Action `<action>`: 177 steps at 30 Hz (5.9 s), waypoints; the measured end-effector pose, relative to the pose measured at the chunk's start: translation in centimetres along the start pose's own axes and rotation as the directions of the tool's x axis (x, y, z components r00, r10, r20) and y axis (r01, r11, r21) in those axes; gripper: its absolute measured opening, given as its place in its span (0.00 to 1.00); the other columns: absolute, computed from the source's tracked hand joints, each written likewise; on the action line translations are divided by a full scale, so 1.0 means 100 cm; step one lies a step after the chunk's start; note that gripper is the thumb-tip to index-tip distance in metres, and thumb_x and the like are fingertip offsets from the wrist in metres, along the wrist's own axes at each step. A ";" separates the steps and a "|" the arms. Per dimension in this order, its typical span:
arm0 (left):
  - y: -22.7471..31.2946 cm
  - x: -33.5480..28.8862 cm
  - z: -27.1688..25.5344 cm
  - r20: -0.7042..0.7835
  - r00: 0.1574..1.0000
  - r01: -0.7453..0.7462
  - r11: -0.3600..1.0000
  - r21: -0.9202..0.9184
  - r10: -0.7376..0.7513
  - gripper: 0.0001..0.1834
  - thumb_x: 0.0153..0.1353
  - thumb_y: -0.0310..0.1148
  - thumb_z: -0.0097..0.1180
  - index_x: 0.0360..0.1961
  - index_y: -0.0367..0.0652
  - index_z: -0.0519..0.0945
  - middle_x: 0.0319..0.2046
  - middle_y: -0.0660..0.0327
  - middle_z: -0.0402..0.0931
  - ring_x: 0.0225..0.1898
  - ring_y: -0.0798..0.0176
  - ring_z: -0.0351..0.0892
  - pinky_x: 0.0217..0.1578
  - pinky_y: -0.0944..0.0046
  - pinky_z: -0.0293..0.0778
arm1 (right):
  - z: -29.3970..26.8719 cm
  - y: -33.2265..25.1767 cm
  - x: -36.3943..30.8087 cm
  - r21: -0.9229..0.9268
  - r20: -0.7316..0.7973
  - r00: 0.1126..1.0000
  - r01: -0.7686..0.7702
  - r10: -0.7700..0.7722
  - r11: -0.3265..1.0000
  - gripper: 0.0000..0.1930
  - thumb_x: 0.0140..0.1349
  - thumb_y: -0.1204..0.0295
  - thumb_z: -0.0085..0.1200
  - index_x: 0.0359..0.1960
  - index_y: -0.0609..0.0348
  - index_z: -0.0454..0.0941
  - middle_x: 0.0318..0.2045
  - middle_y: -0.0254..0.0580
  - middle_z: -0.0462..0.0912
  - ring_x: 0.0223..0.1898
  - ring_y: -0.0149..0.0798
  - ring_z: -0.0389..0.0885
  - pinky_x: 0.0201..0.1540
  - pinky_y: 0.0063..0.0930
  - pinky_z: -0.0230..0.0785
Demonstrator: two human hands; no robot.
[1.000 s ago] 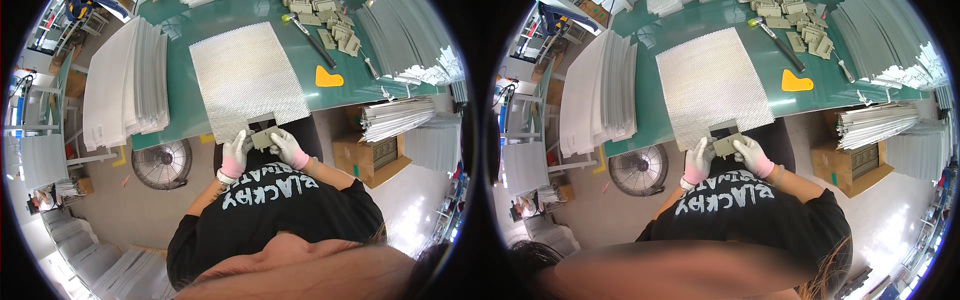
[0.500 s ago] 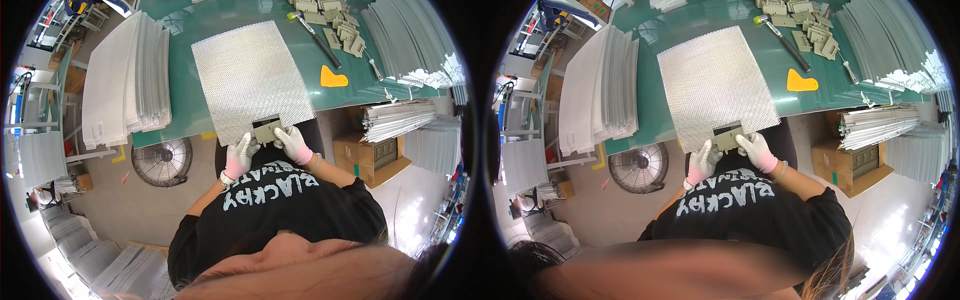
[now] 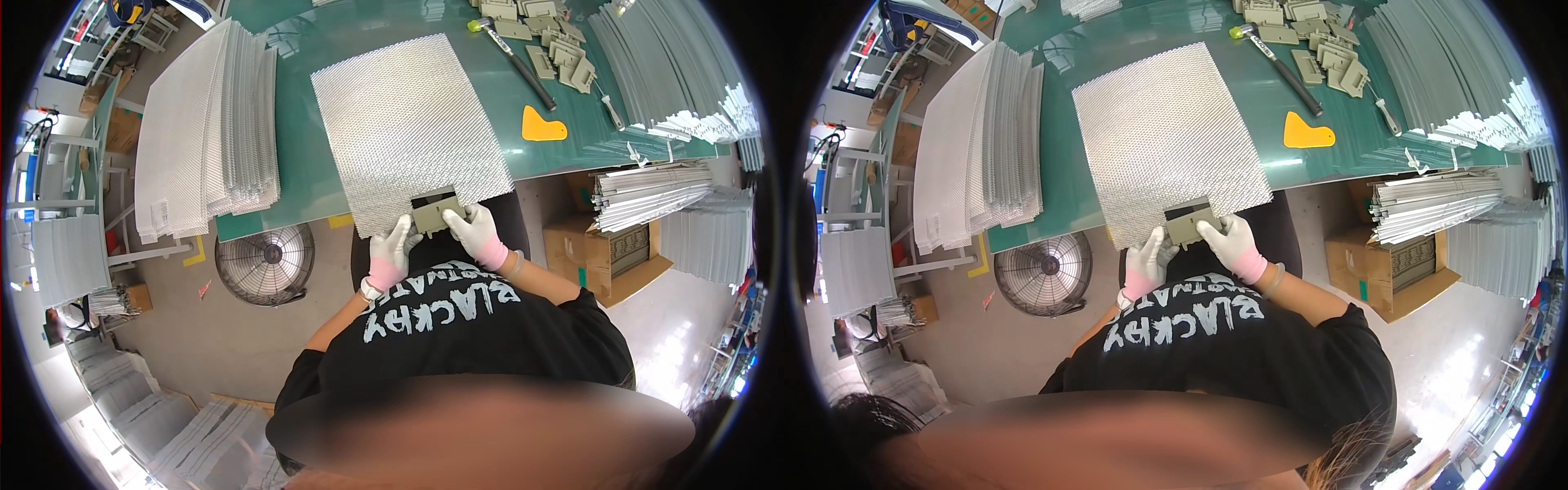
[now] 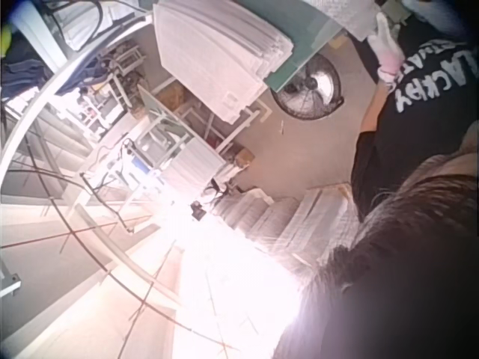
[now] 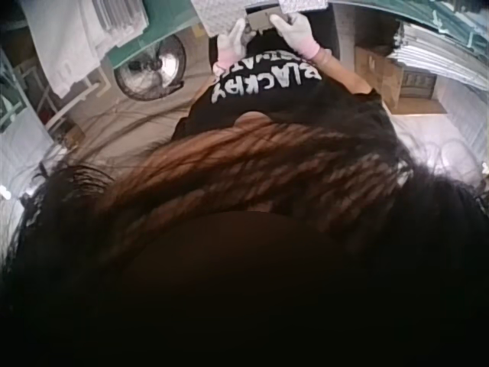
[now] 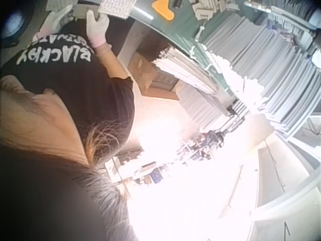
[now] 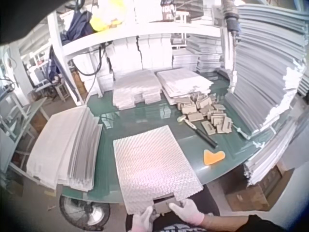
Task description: The recorder is assembling metal mesh air filters by attaching plastic frames and components using a mallet and a power drill.
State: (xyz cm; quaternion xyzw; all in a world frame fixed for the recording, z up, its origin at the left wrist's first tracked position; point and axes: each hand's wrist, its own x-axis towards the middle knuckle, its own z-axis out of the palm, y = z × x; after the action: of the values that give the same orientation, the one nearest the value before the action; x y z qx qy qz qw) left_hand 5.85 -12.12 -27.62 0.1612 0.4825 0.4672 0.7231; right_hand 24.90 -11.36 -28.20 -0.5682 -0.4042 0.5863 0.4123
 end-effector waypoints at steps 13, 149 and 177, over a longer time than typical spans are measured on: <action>-0.002 0.011 0.005 0.141 0.977 0.130 0.973 0.189 -0.158 0.19 0.71 0.43 0.55 0.45 0.33 0.78 0.30 0.63 0.78 0.29 0.72 0.77 0.31 0.73 0.73 | 0.006 -0.004 0.005 0.057 -0.143 0.989 0.053 -0.045 0.997 0.16 0.67 0.66 0.57 0.24 0.65 0.78 0.17 0.23 0.69 0.23 0.18 0.62 0.24 0.23 0.57; -0.029 0.020 0.009 0.511 0.854 0.093 0.995 0.026 -0.093 0.32 0.76 0.49 0.34 0.74 0.43 0.52 0.73 0.51 0.54 0.70 0.47 0.60 0.68 0.44 0.58 | -0.184 0.014 -0.047 0.533 -0.586 0.809 0.427 -0.045 0.730 0.10 0.67 0.74 0.55 0.48 0.60 0.73 0.38 0.41 0.82 0.38 0.36 0.82 0.39 0.31 0.73; 0.116 -0.005 0.029 0.238 0.698 -0.713 0.620 0.329 0.676 0.17 0.76 0.40 0.43 0.40 0.37 0.77 0.24 0.62 0.76 0.24 0.69 0.74 0.30 0.69 0.73 | -0.102 -0.208 0.108 0.907 -0.254 0.894 0.352 -0.369 0.229 0.11 0.69 0.60 0.53 0.33 0.52 0.72 0.21 0.28 0.71 0.24 0.30 0.69 0.30 0.25 0.66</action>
State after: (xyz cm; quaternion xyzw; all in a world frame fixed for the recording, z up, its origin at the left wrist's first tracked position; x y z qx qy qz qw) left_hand 2.22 -5.99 -18.02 0.4988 0.4333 0.5942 0.4586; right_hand 35.45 5.80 -12.45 -0.1105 -0.1122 0.6018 0.7829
